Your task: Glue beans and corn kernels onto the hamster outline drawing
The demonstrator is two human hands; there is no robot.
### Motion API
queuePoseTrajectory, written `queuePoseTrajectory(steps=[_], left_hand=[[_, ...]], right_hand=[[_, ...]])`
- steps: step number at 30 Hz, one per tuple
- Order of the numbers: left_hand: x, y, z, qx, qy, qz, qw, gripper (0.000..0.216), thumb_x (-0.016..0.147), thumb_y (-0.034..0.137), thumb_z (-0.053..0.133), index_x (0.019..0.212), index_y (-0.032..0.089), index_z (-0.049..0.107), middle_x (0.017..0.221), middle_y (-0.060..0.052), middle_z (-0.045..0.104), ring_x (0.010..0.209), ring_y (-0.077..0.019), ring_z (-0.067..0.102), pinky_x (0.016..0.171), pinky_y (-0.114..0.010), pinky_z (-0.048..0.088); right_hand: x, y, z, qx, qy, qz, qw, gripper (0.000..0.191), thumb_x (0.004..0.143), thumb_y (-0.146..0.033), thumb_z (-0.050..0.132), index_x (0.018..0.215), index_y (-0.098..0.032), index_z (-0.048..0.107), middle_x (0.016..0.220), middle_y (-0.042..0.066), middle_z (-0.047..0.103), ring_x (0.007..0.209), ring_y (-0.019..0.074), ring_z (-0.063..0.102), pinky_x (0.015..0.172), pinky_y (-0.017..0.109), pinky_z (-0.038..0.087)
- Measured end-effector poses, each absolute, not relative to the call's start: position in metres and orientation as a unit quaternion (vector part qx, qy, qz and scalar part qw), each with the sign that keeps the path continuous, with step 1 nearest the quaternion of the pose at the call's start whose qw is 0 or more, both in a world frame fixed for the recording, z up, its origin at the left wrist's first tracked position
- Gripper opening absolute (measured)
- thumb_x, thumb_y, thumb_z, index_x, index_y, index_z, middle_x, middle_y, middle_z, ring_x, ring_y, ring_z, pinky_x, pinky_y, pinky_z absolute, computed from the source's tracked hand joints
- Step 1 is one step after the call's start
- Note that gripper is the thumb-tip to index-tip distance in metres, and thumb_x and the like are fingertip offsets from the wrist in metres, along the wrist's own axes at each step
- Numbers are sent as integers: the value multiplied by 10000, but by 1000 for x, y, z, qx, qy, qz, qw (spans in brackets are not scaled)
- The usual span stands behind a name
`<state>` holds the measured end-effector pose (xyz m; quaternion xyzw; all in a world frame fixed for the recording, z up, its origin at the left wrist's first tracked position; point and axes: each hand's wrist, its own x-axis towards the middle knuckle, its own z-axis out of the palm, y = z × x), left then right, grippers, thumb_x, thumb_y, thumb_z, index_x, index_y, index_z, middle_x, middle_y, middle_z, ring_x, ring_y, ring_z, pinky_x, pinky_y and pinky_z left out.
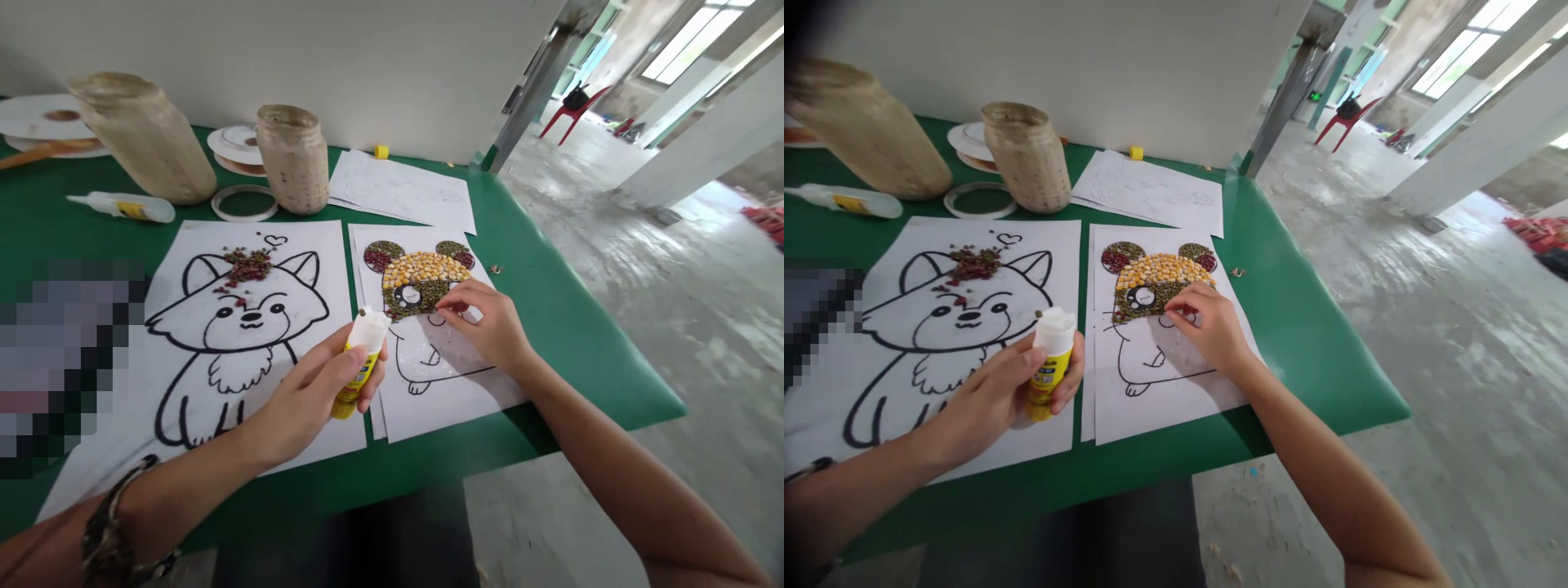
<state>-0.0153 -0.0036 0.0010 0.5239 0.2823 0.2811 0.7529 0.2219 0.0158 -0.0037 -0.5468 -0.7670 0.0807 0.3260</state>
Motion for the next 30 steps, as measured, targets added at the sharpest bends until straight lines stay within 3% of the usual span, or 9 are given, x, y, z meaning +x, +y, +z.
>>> queuePoseTrajectory(steps=[8, 22, 30], left_hand=[[-12, 0, 3, 531, 283, 271, 751, 295, 838, 439, 364, 979, 189, 434, 631, 39, 416, 548, -116, 388, 561, -273, 328], [-14, -2, 2, 536, 276, 276, 749, 243, 848, 397, 375, 942, 191, 463, 618, 44, 422, 530, -105, 389, 528, -255, 317], [-13, -2, 2, 531, 274, 282, 751, 237, 836, 405, 395, 900, 187, 464, 608, 47, 424, 511, -99, 385, 518, -253, 313]], right_hand=[[223, 19, -10, -519, -799, -7, 302, 87, 772, -151, 551, 711, -180, 606, 717, 12, 597, 672, 124, 560, 617, 272, 447], [219, 20, -7, -554, -788, 22, 268, 46, 737, -139, 561, 711, -177, 554, 744, 22, 559, 678, 135, 539, 642, 296, 460], [224, 21, -11, -529, -787, 14, 317, 74, 744, -146, 558, 695, -194, 584, 733, 17, 550, 688, 137, 547, 634, 292, 473]])
